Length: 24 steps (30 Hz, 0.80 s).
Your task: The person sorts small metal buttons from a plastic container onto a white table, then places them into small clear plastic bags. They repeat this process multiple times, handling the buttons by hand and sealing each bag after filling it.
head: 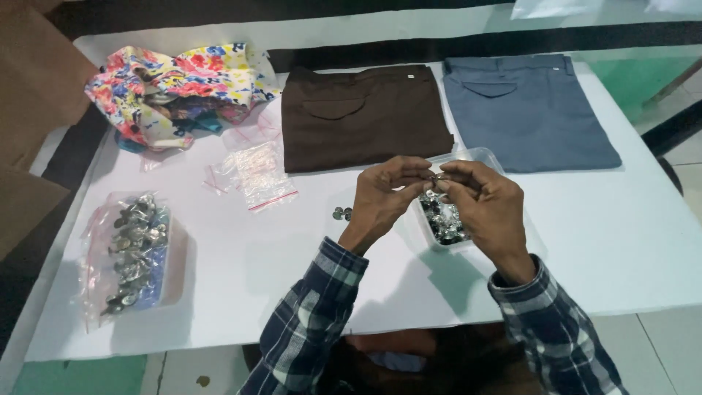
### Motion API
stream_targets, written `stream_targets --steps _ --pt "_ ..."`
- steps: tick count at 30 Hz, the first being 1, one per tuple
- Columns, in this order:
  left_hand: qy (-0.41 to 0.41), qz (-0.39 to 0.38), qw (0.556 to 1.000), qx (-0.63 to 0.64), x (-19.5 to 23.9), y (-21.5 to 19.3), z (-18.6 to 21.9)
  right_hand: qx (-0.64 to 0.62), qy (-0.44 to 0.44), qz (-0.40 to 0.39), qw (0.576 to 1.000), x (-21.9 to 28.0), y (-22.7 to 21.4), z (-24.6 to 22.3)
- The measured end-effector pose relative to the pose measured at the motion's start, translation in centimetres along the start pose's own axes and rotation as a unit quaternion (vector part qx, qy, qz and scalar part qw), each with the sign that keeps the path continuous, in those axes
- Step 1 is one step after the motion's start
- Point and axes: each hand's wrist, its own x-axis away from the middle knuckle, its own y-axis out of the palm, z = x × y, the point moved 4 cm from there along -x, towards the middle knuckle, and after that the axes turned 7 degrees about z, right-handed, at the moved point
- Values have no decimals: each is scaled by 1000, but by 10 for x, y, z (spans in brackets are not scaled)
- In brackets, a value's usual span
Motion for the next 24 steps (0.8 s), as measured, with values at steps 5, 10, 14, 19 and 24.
stream_targets --steps 5,10,14,19,24 --pt "54 41 998 -12 29 -46 19 60 -131 33 989 28 48 -23" --pt "76 108 987 -87 58 -105 7 70 -156 19 985 40 86 26" --pt "30 132 972 -195 68 -142 -42 87 21 -60 994 51 110 88" --pt "6 111 951 -288 62 -151 -73 169 15 -108 980 46 135 118" --pt "-23 119 946 -301 55 -155 -76 201 -10 -92 975 41 143 129"
